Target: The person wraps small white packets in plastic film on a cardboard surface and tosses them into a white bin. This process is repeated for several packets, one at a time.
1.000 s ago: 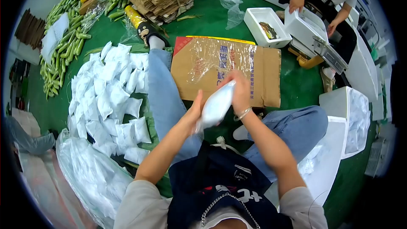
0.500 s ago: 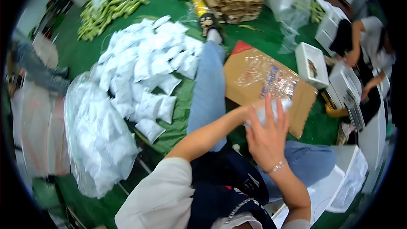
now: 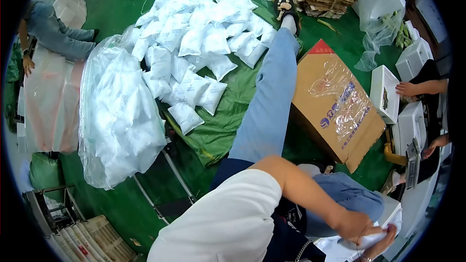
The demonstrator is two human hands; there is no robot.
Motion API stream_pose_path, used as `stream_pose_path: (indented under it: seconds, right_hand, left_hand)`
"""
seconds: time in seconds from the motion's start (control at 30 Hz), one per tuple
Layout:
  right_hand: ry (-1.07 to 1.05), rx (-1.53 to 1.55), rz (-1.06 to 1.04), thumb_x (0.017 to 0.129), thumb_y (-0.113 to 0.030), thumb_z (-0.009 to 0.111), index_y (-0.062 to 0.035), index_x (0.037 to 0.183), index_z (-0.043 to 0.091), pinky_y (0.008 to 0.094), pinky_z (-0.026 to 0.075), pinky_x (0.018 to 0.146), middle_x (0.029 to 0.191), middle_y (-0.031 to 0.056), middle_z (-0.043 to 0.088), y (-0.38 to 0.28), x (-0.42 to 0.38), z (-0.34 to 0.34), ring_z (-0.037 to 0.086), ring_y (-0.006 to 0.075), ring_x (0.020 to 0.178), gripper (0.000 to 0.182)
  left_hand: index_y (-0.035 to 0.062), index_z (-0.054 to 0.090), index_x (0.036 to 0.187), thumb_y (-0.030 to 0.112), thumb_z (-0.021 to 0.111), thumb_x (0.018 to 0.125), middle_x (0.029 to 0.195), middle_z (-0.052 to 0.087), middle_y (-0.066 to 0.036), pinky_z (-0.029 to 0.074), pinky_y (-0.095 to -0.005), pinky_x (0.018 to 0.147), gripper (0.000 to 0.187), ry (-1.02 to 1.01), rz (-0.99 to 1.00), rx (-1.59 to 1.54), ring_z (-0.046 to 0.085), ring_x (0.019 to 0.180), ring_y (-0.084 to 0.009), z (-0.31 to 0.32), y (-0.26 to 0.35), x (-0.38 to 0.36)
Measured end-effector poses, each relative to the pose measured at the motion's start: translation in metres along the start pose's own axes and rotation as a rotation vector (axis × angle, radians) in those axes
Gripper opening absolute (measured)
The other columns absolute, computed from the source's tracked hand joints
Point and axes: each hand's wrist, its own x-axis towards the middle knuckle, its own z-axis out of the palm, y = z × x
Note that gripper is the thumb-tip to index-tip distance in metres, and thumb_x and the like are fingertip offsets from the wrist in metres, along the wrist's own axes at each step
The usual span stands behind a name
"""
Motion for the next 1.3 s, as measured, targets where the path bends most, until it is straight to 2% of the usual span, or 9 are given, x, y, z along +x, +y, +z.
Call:
stream_pose_path:
  seconds: [0.1, 0.2, 0.27, 0.33, 0.43, 0.7, 0.87, 1.07, 1.3]
  right_hand:
    - [0.044, -0.171, 0.224, 0.09, -0.027, 0.058, 0.0047, 0.111, 0.061, 0.0398, 0.051, 0.081, 0.105, 0.0224, 0.064, 0.041, -0.007, -0.041, 0.063, 0.0307, 0.088, 0.038]
    - [0.071, -0.523, 0.178, 0.092, -0.025, 0.054, 0.0036, 0.114, 0.059, 0.0377, 0.049, 0.081, 0.103, 0.0191, 0.063, 0.093, -0.001, -0.062, 0.062, 0.0274, 0.088, 0.036]
    - [0.123, -0.671, 0.057, 0.094, -0.024, 0.052, 0.0028, 0.116, 0.057, 0.0364, 0.048, 0.081, 0.101, 0.0169, 0.063, 0.137, 0.02, -0.063, 0.06, 0.0252, 0.089, 0.035]
    - [0.158, -0.722, -0.168, 0.096, -0.022, 0.049, 0.0021, 0.118, 0.055, 0.035, 0.047, 0.081, 0.1, 0.0147, 0.062, 0.184, 0.064, -0.05, 0.059, 0.0229, 0.089, 0.034]
    - [-0.017, -0.364, -0.153, 0.097, -0.017, 0.051, 0.0026, 0.126, 0.052, 0.0315, 0.045, 0.092, 0.114, 0.0154, 0.062, 0.06, 0.08, 0.046, 0.061, 0.0205, 0.101, 0.036]
    - [-0.412, -0.144, -0.431, 0.085, 0.0, 0.056, -0.0018, 0.115, 0.057, 0.0281, 0.047, 0.078, 0.092, 0.0075, 0.065, -0.14, 0.022, 0.195, 0.059, 0.0148, 0.082, 0.03]
    - [-0.785, 0.204, -0.62, 0.074, -0.025, 0.08, -0.0016, 0.137, 0.039, 0.0388, 0.044, 0.097, 0.128, 0.0187, 0.052, -0.182, -0.003, 0.28, 0.054, 0.0294, 0.116, 0.078]
    - [-0.796, 0.56, -0.456, 0.062, -0.026, 0.085, -0.0007, 0.147, 0.016, 0.0388, 0.034, 0.107, 0.143, 0.0182, 0.033, -0.225, 0.041, 0.339, 0.039, 0.0287, 0.13, 0.112]
    - [-0.291, -0.145, -0.433, 0.054, -0.017, 0.083, -0.0033, 0.139, 0.03, 0.0458, 0.031, 0.103, 0.129, 0.0186, 0.041, -0.147, 0.089, 0.41, 0.042, 0.0366, 0.119, 0.101]
  left_hand:
    - [0.0017, 0.052, 0.093, 0.012, 0.057, 0.079, 0.084, 0.059, -0.018, 0.048, -0.0429, 0.064, 0.018, 0.368, 0.45, 0.064, 0.06, 0.075, -0.0363, -0.06, -0.022, -0.042]
    - [0.0037, 0.057, 0.109, 0.013, 0.067, 0.075, 0.087, 0.061, -0.015, 0.051, -0.0396, 0.065, 0.037, 0.802, -0.007, 1.068, 0.061, 0.073, -0.0307, -0.203, -0.082, -0.19]
    - [0.0004, 0.054, 0.116, 0.023, 0.074, 0.074, 0.105, 0.06, -0.017, 0.049, -0.039, 0.077, 0.053, 1.47, -0.814, 0.479, 0.06, 0.092, -0.0283, -0.275, -0.067, -0.298]
    - [-0.0064, 0.036, 0.134, 0.04, 0.076, 0.072, 0.126, 0.048, -0.025, 0.037, -0.0442, 0.102, 0.088, 1.175, -1.413, 1.389, 0.043, 0.121, -0.0381, -0.297, -0.149, -0.474]
    - [-0.0052, 0.018, 0.144, 0.051, 0.082, 0.059, 0.144, 0.032, -0.024, 0.031, -0.0484, 0.107, 0.121, 1.168, -1.874, 0.922, 0.032, 0.134, -0.0377, -0.281, -0.127, -0.521]
    - [-0.0092, 0.036, 0.132, 0.046, 0.085, 0.053, 0.125, 0.05, -0.028, 0.039, -0.0467, 0.099, 0.109, 1.28, -1.739, 0.952, 0.048, 0.116, -0.0415, -0.285, -0.145, -0.547]
    - [-0.0068, 0.031, 0.137, 0.031, 0.08, 0.066, 0.12, 0.054, -0.017, 0.04, -0.0384, 0.099, 0.095, 1.156, -0.486, 0.458, 0.053, 0.113, -0.0274, -0.334, -0.083, -0.326]
    - [0.0003, 0.034, 0.139, 0.029, 0.069, 0.085, 0.118, 0.054, -0.008, 0.043, -0.0334, 0.096, 0.071, 0.492, -0.299, -0.219, 0.053, 0.108, -0.0179, -0.288, -0.093, -0.092]
    - [-0.0036, 0.05, 0.115, 0.038, 0.063, 0.087, 0.111, 0.058, -0.023, 0.049, -0.0433, 0.08, 0.052, 0.627, -0.778, 0.84, 0.058, 0.098, -0.0376, -0.285, -0.184, -0.112]
